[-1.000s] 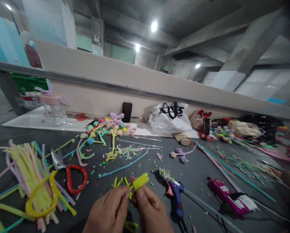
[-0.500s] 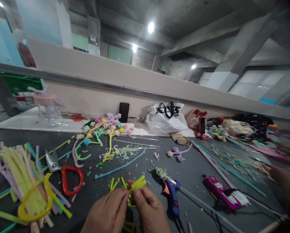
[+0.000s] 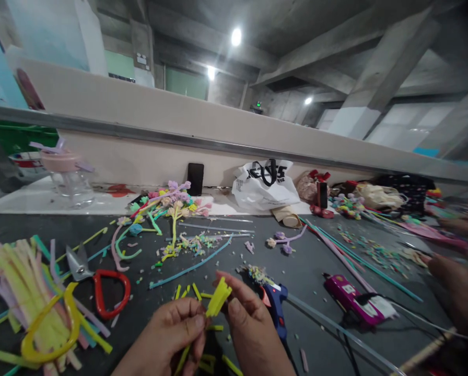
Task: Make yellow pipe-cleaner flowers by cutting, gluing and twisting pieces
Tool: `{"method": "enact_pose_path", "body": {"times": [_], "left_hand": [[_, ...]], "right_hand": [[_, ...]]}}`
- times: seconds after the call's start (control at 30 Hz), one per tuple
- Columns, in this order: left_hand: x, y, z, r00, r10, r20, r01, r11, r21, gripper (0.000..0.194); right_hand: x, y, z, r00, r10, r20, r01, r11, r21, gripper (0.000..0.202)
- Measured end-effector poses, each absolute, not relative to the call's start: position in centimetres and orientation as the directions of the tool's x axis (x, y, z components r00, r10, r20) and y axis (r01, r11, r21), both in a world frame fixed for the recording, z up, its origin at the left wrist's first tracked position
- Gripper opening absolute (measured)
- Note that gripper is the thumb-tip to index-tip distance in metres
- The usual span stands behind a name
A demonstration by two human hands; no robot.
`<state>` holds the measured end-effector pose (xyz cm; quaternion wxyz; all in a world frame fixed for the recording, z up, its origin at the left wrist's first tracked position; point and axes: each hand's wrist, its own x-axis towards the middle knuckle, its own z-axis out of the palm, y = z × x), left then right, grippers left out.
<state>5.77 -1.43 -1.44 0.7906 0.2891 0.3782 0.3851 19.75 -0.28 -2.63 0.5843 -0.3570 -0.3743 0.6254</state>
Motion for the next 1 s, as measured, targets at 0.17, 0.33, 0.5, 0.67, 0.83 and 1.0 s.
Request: {"method": "enact_pose_path", "body": {"times": [0.17, 0.33, 0.5, 0.67, 0.83, 1.0], "left_hand": [[5.6, -1.3, -1.6, 0.430, 0.785, -0.445, -0.348, 0.599, 0.721, 0.027], [5.7, -1.3, -1.6, 0.450, 0.801, -0.396, -0.320, 0.558, 0.766, 0.030], [5.9, -1.3, -1.5, 0.383, 0.824, -0.417, -0.313, 0.541, 0.781, 0.029], [6.1, -1.4, -1.3, 0.088, 0.934, -0.345, -0.123, 0.354, 0.927, 0.028], [5.5, -2.1, -2.2, -0.115, 0.983, 0.143, 0.287, -0.105, 0.952, 0.014], [4.2, -2.1, -3.3, 0.162, 0.782, 0.602, 0.593, -0.565, 0.574, 0.019]], "right_hand": [[19.8, -0.3, -2.0, 0.005, 1.000, 0.000, -0.417, 0.002, -0.909, 0.029], [19.8, 0.0, -2.3, -0.014, 0.997, 0.079, -0.368, 0.068, -0.927, 0.018], [19.7, 0.1, -2.6, -0.016, 0.999, 0.029, -0.437, 0.019, -0.899, 0.029], [19.1, -0.2, -3.2, -0.092, 0.996, 0.001, -0.517, -0.047, -0.855, 0.049], [18.2, -0.6, -4.2, -0.141, 0.989, -0.054, -0.547, -0.123, -0.828, 0.039], [17.6, -0.8, -4.6, -0.170, 0.983, -0.068, -0.631, -0.162, -0.759, 0.032]]}}
